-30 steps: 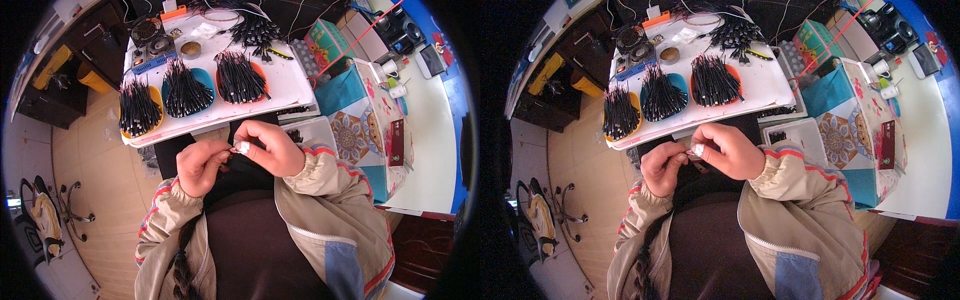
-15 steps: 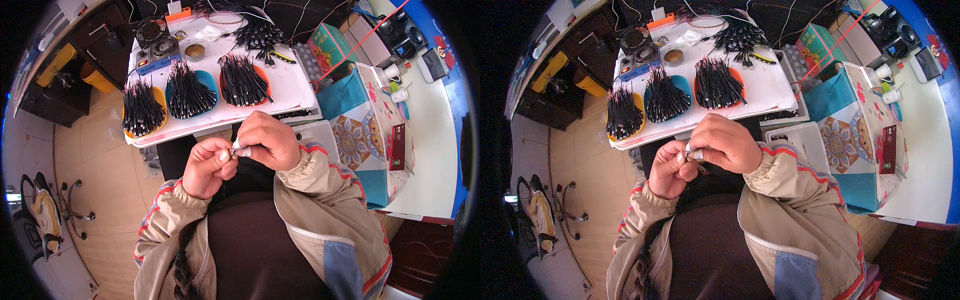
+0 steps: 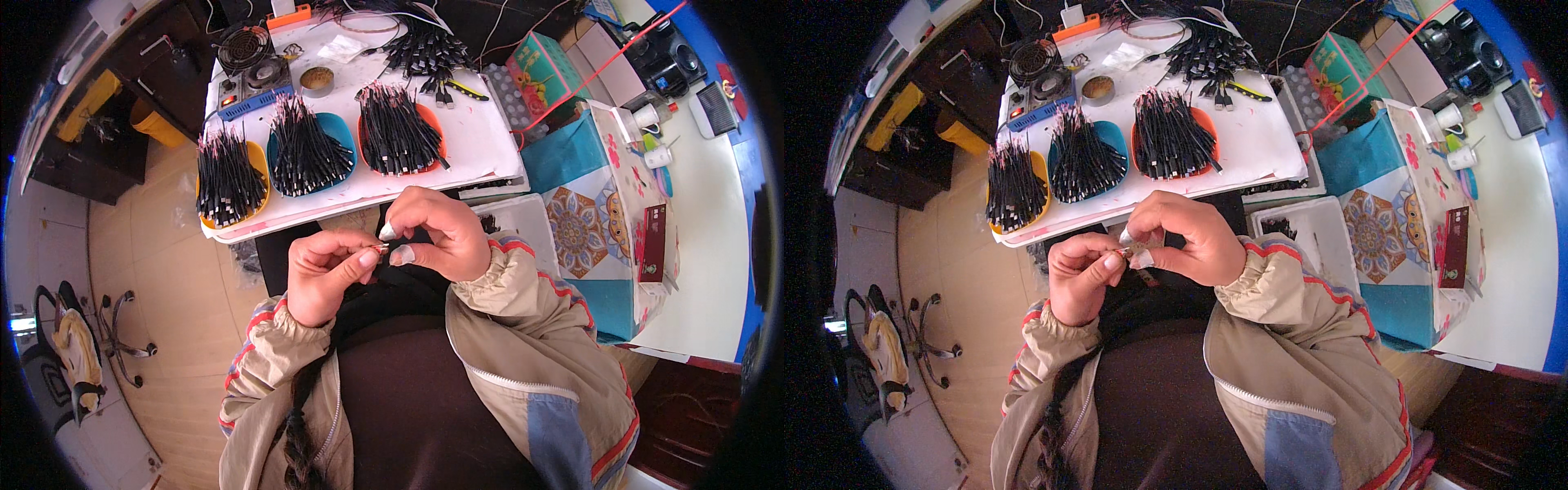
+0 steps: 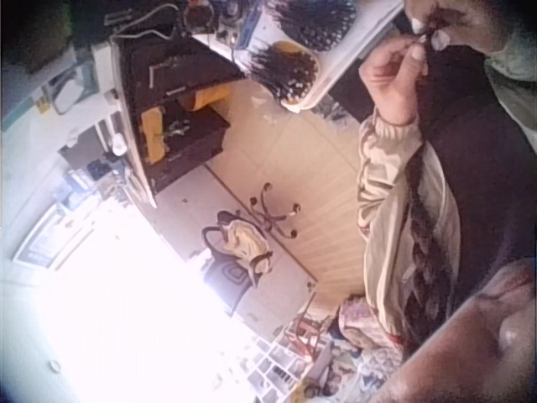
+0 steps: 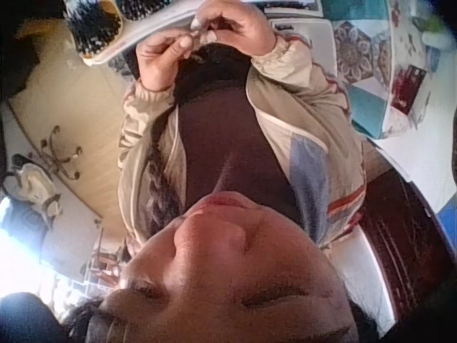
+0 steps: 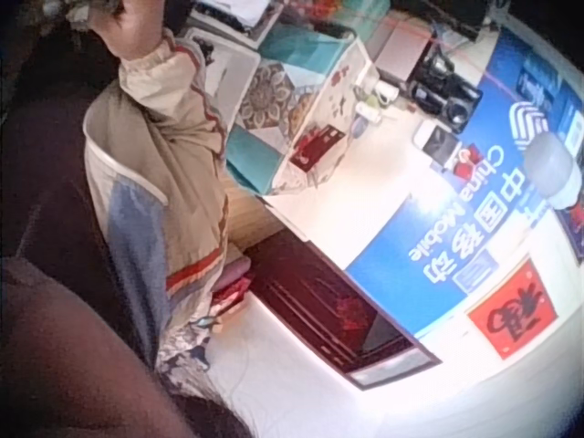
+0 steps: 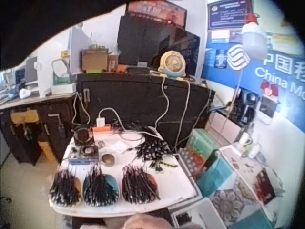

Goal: The person repeatedly picks up black cables and white connectors from trays on a table, inserts the connector into the cable end, and places the assembled unit into a nearby bin. The process is repeated continuously throughout the clip.

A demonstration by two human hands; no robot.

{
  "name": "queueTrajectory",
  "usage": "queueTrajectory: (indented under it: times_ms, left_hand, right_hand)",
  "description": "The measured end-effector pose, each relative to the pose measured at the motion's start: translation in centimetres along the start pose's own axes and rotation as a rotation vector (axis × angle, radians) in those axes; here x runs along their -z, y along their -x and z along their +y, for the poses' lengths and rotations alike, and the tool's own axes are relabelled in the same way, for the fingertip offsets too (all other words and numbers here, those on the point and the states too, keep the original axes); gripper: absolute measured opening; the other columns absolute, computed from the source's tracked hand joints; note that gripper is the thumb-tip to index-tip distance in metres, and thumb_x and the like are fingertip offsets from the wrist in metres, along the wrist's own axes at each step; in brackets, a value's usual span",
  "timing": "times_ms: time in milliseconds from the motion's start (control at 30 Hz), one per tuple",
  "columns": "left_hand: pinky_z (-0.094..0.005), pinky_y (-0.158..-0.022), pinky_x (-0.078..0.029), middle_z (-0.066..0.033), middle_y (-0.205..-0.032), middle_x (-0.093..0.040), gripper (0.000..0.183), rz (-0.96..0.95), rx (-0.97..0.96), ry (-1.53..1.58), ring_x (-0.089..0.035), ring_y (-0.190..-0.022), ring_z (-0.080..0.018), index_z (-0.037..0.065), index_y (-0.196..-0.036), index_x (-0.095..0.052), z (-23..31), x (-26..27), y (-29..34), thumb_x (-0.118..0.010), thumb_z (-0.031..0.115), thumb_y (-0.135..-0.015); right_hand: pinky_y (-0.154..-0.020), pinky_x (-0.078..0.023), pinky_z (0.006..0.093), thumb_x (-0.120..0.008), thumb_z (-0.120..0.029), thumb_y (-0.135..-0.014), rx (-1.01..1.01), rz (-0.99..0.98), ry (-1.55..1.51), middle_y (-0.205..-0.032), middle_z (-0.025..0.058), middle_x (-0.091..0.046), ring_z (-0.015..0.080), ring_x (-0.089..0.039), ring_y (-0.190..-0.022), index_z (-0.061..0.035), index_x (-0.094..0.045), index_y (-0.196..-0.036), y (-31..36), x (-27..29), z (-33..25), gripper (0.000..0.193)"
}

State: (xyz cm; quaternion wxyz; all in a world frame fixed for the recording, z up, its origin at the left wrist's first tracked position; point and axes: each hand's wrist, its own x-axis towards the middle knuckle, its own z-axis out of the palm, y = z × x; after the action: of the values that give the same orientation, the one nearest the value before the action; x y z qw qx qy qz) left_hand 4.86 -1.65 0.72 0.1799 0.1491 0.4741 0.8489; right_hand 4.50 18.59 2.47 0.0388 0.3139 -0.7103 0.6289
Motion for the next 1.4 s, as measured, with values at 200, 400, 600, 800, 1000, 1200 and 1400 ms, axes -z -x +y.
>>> queueTrajectory:
  times_ms: [200,400,600,800,1000,1200,1400]
  left_hand:
    - [-0.0212,-0.058,-0.047,-0.0060,-0.079,-0.065,0.010,-0.013,0.052,-0.040,-0.054,-0.063,-0.0072,-0.003,-0.095,-0.067,0.0,0.7,-0.9,-0.066,0.002,-0.086]
    - [-0.0263,-0.061,-0.055,-0.0082,-0.083,-0.067,0.011,0.014,0.100,-0.032,-0.055,-0.065,-0.0078,-0.004,-0.096,-0.067,0.7,1.1,-2.7,-0.065,0.002,-0.086]
    - [-0.0222,-0.061,-0.048,-0.0094,-0.086,-0.068,0.011,0.092,0.026,-0.475,-0.058,-0.068,-0.0090,-0.004,-0.095,-0.068,5.7,1.2,-6.2,-0.065,0.000,-0.085]
    - [-0.0282,-0.063,-0.050,-0.0154,-0.080,-0.068,0.012,0.126,-0.492,-1.400,-0.064,-0.066,-0.0183,-0.004,-0.092,-0.068,9.3,4.6,-16.1,-0.067,0.003,-0.082]
    - [-0.0431,-0.064,-0.050,-0.0131,-0.077,-0.064,0.015,-0.064,-0.442,-1.710,-0.062,-0.072,-0.0336,0.008,-0.084,-0.067,3.6,10.5,-25.7,-0.061,0.022,-0.083]
    - [-0.0439,-0.066,-0.050,-0.0130,-0.080,-0.065,0.016,-0.092,-0.216,-1.917,-0.063,-0.077,-0.0334,0.010,-0.086,-0.067,0.8,12.8,-28.2,-0.060,0.024,-0.084]
    - [-0.0448,-0.067,-0.049,-0.0132,-0.082,-0.065,0.016,-0.133,-0.100,-2.012,-0.063,-0.078,-0.0334,0.009,-0.085,-0.066,0.1,13.1,-29.4,-0.058,0.023,-0.084]
  right_hand:
    - [-0.061,-0.043,0.0239,-0.066,-0.007,-0.085,-0.122,0.130,-0.106,-0.082,0.0033,-0.056,0.0111,-0.051,-0.068,0.0001,-0.058,-0.089,-0.3,-1.3,1.0,0.012]
    - [-0.072,-0.042,0.0230,-0.059,-0.009,-0.092,-0.326,0.162,-0.397,-0.091,0.0055,-0.051,0.0102,-0.049,-0.080,0.0011,-0.052,-0.095,-1.0,-1.6,2.4,0.013]
    - [-0.072,-0.044,0.0231,-0.052,-0.011,-0.095,-0.245,0.248,-0.472,-0.095,0.0040,-0.054,0.0080,-0.052,-0.084,0.0008,-0.051,-0.105,-1.7,-0.7,3.5,0.016]
    - [-0.070,-0.048,0.0294,-0.057,-0.015,-0.092,-0.281,-0.090,-0.232,-0.082,0.0098,-0.061,0.0200,-0.061,-0.076,-0.0006,-0.060,-0.095,-0.6,-0.6,5.6,0.015]
    - [-0.068,-0.049,0.0292,-0.061,-0.013,-0.089,-0.515,-0.305,-0.232,-0.088,0.0084,-0.065,0.0169,-0.063,-0.077,-0.0027,-0.062,-0.096,0.9,-2.3,8.3,0.013]
    - [-0.063,-0.048,0.0324,-0.059,-0.014,-0.088,-0.412,-0.173,-0.237,-0.081,0.0101,-0.061,0.0194,-0.060,-0.070,-0.0031,-0.062,-0.095,1.1,-1.4,10.1,0.013]
    - [-0.062,-0.048,0.0338,-0.060,-0.015,-0.088,-0.467,-0.191,-0.299,-0.079,0.0106,-0.061,0.0208,-0.059,-0.068,-0.0033,-0.062,-0.095,0.7,-1.3,11.1,0.014]
